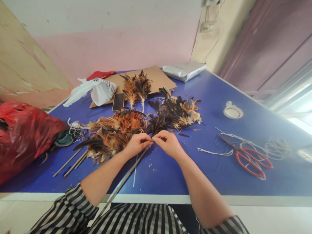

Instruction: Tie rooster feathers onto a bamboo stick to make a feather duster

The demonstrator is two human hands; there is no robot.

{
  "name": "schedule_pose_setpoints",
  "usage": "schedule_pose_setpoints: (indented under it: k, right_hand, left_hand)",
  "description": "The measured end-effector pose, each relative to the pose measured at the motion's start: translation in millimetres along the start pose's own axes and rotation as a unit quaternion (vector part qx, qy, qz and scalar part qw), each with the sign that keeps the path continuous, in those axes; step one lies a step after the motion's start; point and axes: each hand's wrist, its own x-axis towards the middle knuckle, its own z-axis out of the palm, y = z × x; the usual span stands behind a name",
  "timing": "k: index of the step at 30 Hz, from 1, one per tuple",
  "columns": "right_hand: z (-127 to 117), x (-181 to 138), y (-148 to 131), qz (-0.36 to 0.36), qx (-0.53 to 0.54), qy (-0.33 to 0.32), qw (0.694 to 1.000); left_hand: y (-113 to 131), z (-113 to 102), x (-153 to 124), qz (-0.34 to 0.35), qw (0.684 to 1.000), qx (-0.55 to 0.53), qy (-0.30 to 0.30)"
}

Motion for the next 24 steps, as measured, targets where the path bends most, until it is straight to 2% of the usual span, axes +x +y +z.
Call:
schedule_pose_setpoints:
  k: [3, 8, 11, 19, 24]
  right_hand:
    - [-1, 1, 9, 0.012, -0.017, 0.050, 0.999]
    - [8, 1, 15, -0.032, -0.052, 0.035, 0.997]
    - [13, 3, 15, -0.030, -0.045, 0.031, 0.998]
    - [11, 3, 15, -0.008, -0.088, 0.020, 0.996]
    - [9, 1, 13, -0.018, -0.098, -0.017, 0.995]
  left_hand:
    - [-1, -1, 0, -0.014, 1.000, -0.005, 0.006]
    - [0, -1, -1, -0.005, 1.000, -0.022, 0.003]
    - [0, -1, -1, -0.012, 0.999, -0.032, -0.001]
    - [-9, -2, 2, -0.144, 0.985, -0.099, 0.001]
    - [-9, -5, 4, -0.189, 0.976, -0.112, -0.012]
